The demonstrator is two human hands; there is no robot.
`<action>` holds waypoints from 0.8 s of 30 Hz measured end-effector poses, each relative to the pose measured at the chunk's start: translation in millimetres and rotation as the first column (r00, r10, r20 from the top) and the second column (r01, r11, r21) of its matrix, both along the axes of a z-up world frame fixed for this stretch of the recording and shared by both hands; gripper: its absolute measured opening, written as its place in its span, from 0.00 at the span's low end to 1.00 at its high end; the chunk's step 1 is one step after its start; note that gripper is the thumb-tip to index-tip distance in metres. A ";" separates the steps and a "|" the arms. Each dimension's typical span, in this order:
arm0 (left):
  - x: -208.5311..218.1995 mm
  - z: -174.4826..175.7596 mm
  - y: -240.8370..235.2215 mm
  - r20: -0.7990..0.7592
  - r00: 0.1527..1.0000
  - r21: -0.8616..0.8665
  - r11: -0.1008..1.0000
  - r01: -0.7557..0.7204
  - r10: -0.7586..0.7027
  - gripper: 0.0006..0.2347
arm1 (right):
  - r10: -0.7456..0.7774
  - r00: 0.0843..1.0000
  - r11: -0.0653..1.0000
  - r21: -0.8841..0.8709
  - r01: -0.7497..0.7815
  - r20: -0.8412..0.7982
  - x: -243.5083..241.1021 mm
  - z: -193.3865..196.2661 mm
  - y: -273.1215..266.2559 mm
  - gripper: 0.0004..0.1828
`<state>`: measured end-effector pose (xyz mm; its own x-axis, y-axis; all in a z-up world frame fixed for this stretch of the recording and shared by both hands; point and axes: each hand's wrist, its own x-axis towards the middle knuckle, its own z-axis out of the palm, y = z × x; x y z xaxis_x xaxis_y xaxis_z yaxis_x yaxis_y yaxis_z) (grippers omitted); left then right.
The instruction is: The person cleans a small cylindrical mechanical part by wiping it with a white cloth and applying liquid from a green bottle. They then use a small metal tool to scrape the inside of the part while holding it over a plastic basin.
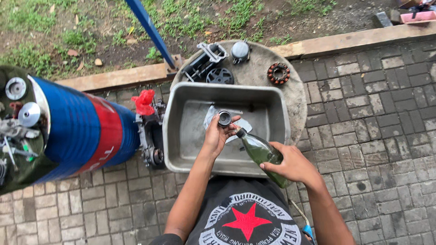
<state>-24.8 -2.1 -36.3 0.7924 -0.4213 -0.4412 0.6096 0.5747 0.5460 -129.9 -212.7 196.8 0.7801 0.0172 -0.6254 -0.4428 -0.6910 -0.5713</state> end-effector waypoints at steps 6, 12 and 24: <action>-20.9 12.8 15.8 -0.041 0.999 0.029 1.000 -0.003 0.005 0.14 | 0.051 0.996 0.998 -0.027 -0.053 -0.079 -1.6 -5.2 26.5 0.44; -31.8 23.5 25.6 -0.051 0.998 0.021 0.999 0.032 -0.031 0.22 | 0.049 0.996 0.998 -0.032 -0.052 -0.073 -7.9 -6.5 41.4 0.43; -37.0 40.1 31.3 -0.089 0.994 0.015 0.998 0.069 -0.067 0.24 | -0.034 0.999 0.999 0.031 0.034 -0.025 -30.5 -10.9 42.6 0.43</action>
<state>-61.8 29.3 3.8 0.7199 -0.4641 -0.5160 0.6930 0.5212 0.4981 -160.3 -170.1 185.9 0.7653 0.0109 -0.6435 -0.4795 -0.6574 -0.5813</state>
